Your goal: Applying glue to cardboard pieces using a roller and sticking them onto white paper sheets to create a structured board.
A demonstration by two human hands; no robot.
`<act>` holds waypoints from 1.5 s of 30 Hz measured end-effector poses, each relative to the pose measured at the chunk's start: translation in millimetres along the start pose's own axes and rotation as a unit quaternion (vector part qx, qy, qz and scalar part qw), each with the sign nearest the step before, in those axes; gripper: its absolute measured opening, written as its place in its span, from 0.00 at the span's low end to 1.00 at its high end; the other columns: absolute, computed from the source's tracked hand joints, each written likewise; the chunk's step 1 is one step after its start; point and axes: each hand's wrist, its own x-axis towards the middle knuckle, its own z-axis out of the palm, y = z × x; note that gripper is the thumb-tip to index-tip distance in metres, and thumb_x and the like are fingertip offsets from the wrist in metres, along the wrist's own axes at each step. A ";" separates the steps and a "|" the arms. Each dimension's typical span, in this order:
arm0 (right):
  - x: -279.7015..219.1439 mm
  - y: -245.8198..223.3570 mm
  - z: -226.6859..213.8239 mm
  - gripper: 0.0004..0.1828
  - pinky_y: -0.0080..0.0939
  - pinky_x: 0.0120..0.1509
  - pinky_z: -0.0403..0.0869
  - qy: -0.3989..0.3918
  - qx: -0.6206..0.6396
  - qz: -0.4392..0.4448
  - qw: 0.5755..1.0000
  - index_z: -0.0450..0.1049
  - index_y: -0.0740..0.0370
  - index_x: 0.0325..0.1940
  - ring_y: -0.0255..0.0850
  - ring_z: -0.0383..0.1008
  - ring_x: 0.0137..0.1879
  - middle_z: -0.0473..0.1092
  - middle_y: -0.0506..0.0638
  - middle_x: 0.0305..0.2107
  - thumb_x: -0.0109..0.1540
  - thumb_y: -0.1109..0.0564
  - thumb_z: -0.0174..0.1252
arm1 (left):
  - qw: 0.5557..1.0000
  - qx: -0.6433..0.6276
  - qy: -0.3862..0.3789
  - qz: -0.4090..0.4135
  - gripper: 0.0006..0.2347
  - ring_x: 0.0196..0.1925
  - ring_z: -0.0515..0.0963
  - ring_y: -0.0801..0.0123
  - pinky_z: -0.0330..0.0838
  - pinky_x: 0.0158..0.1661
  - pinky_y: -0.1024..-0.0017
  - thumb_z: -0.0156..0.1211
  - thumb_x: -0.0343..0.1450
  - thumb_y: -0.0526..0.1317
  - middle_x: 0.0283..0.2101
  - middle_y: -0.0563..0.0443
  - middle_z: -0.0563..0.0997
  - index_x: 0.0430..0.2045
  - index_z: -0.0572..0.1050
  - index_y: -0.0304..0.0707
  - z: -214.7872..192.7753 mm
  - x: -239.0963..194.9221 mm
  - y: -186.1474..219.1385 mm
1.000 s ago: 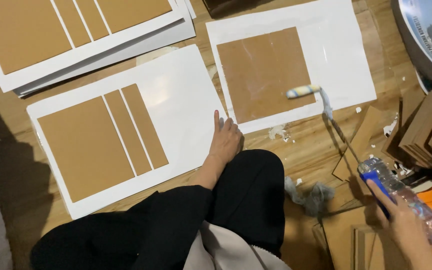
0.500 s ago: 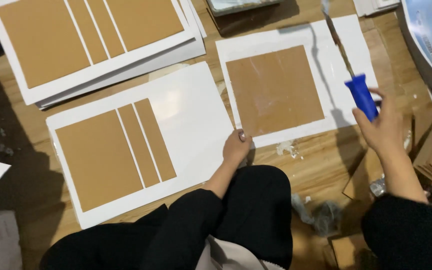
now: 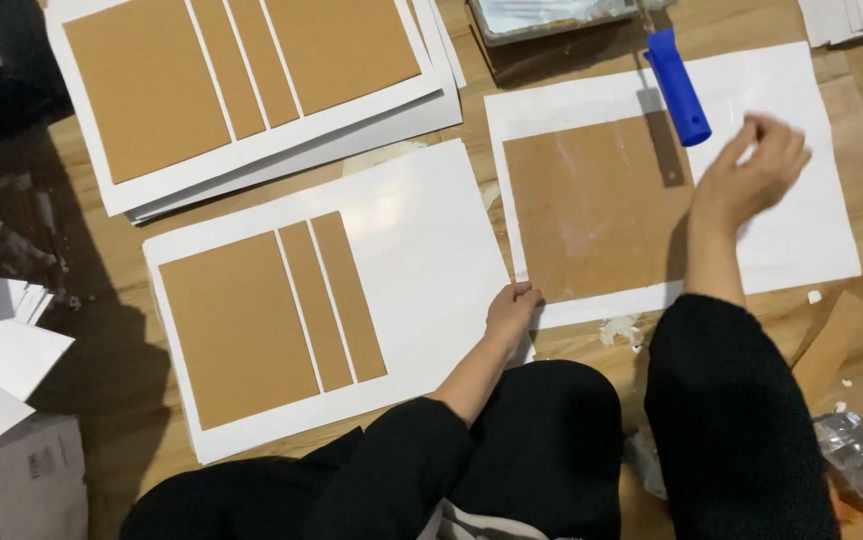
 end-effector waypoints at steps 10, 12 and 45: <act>-79.9 90.9 -11.0 0.08 0.38 0.45 0.71 -0.385 0.011 0.462 0.799 0.75 0.61 0.34 0.41 0.73 0.35 0.73 0.53 0.29 0.53 0.57 0.62 | 0.997 0.066 -0.025 0.032 0.21 0.57 0.66 0.62 0.59 0.55 0.73 0.48 0.64 0.42 0.55 0.45 0.67 0.51 0.63 0.33 -0.9 -3.6 -2.3; -76.4 104.5 -7.7 0.08 0.37 0.40 0.70 -0.405 0.013 0.443 0.800 0.74 0.63 0.32 0.41 0.70 0.31 0.71 0.53 0.25 0.52 0.57 0.63 | 0.996 0.080 -0.015 0.042 0.21 0.57 0.66 0.61 0.58 0.55 0.73 0.48 0.64 0.42 0.55 0.45 0.67 0.51 0.64 0.33 -0.2 -3.1 -3.7; -99.4 -123.9 13.2 0.22 0.50 0.37 0.65 -0.547 -0.164 -0.070 0.818 0.70 0.67 0.37 0.51 0.64 0.44 0.66 0.58 0.31 0.48 0.47 0.58 | 0.699 0.635 0.072 0.320 0.11 0.47 0.67 0.57 0.58 0.43 0.62 0.43 0.67 0.33 0.44 0.45 0.70 0.42 0.70 0.37 11.3 -19.4 -3.3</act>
